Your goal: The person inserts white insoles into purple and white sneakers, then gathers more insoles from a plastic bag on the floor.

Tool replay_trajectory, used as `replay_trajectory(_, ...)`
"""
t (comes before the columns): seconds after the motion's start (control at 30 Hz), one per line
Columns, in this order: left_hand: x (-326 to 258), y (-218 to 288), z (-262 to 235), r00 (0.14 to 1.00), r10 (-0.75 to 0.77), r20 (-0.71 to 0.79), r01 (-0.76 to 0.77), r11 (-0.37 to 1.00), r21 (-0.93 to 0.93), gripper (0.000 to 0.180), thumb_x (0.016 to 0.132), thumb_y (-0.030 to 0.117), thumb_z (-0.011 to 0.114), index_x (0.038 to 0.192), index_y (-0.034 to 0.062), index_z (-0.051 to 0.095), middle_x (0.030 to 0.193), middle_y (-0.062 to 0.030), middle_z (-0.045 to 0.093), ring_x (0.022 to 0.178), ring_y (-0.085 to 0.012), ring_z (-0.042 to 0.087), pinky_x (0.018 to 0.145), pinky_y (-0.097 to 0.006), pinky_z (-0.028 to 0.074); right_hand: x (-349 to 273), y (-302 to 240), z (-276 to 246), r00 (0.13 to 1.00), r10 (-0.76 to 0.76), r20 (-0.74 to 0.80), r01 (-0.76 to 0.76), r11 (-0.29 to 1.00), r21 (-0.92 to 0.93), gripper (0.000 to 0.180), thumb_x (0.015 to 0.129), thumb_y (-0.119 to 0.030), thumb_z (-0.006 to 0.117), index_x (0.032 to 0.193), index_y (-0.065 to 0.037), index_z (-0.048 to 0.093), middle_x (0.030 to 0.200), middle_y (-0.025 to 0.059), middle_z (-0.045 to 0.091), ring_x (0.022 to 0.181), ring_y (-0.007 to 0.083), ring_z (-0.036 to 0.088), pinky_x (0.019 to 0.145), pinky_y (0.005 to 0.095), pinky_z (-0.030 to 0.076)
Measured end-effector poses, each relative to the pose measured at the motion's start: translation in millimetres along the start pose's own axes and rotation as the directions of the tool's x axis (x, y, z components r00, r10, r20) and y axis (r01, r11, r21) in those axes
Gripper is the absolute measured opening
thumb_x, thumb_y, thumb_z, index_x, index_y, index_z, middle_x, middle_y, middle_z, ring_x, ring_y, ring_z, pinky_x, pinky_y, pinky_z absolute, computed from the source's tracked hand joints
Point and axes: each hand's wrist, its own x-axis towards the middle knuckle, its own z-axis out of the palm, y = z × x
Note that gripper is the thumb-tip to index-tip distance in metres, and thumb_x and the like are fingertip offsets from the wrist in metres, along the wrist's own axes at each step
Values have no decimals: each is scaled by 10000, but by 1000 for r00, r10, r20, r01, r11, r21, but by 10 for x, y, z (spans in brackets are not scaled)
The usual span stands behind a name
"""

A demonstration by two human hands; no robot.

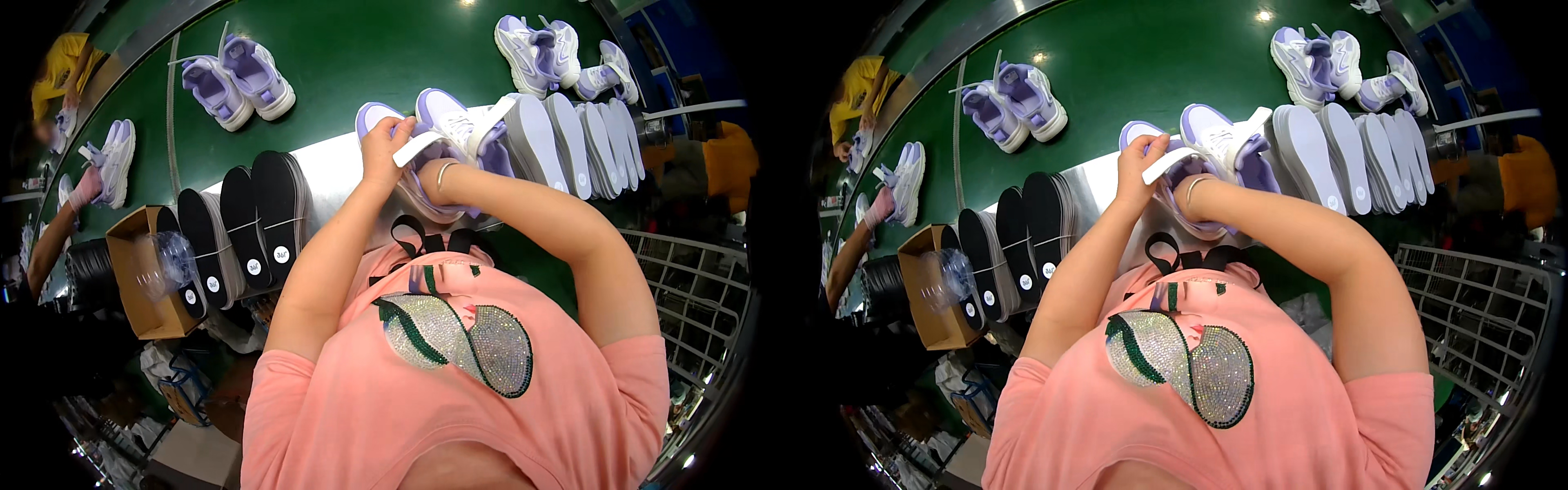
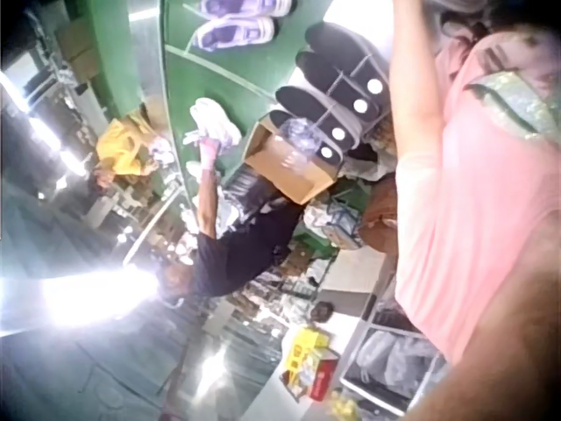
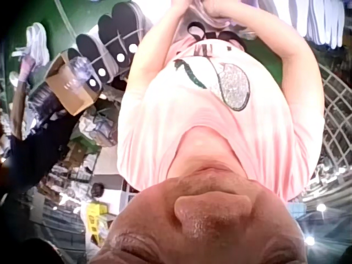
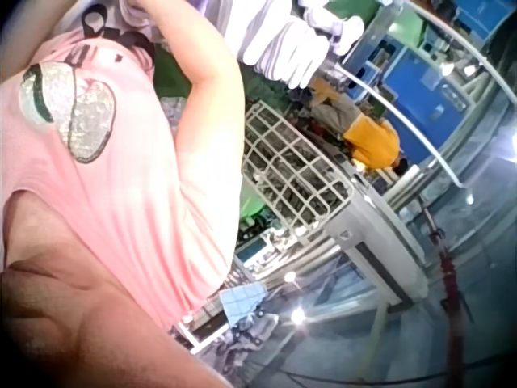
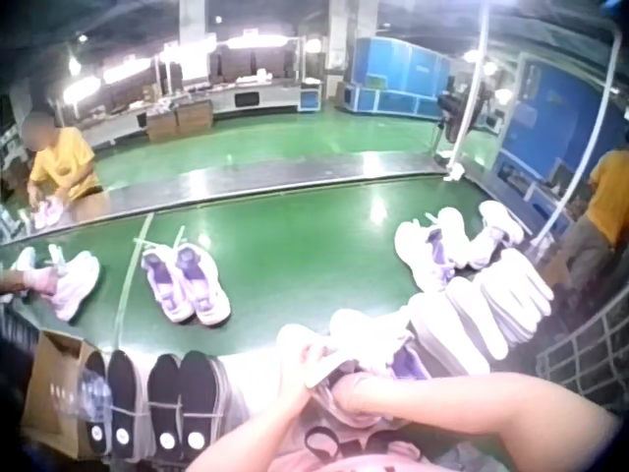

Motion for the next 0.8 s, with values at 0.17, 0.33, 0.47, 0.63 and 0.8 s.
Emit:
replay_trajectory(0.17,-8,24,-29,998,43,-51,-34,984,174,338,787,325,567,836,-7,610,620,-138,596,544,-210,574,526,-304,444,-232,-113,-101,972,191,-135,-171,975,142,271,760,-152,505,962,-9,617,996,137,601,924,245,584,769,321,458)
replay_trajectory(0.33,37,56,-58,1000,-9,12,7,992,124,338,780,318,573,849,-10,611,689,-145,607,622,-202,575,598,-302,444,-212,-26,-73,1000,-1,-6,0,993,-121,273,734,-187,523,947,-44,617,939,154,611,891,245,593,747,338,458)
replay_trajectory(0.47,66,-38,-90,1000,-10,30,7,996,87,348,782,331,572,850,-8,612,723,-128,614,670,-188,573,634,-289,440,-626,-53,-196,997,-77,7,77,997,-26,322,717,-254,532,953,-39,582,882,165,616,843,276,598,818,426,380)
replay_trajectory(0.63,89,-125,-78,982,-138,129,146,987,-61,340,796,326,570,867,-5,602,731,-78,590,684,-145,544,627,-262,430,-551,-22,129,999,-36,11,36,998,-47,363,740,-314,498,957,-29,556,831,154,623,849,283,587,886,471,274)
replay_trajectory(0.8,-4,145,-234,931,-143,336,193,974,-119,280,773,169,589,995,5,546,887,-73,563,805,-127,530,709,-243,436,-688,69,249,956,-97,-277,143,978,153,275,755,-301,494,881,-79,597,825,116,629,838,264,587,866,440,295)
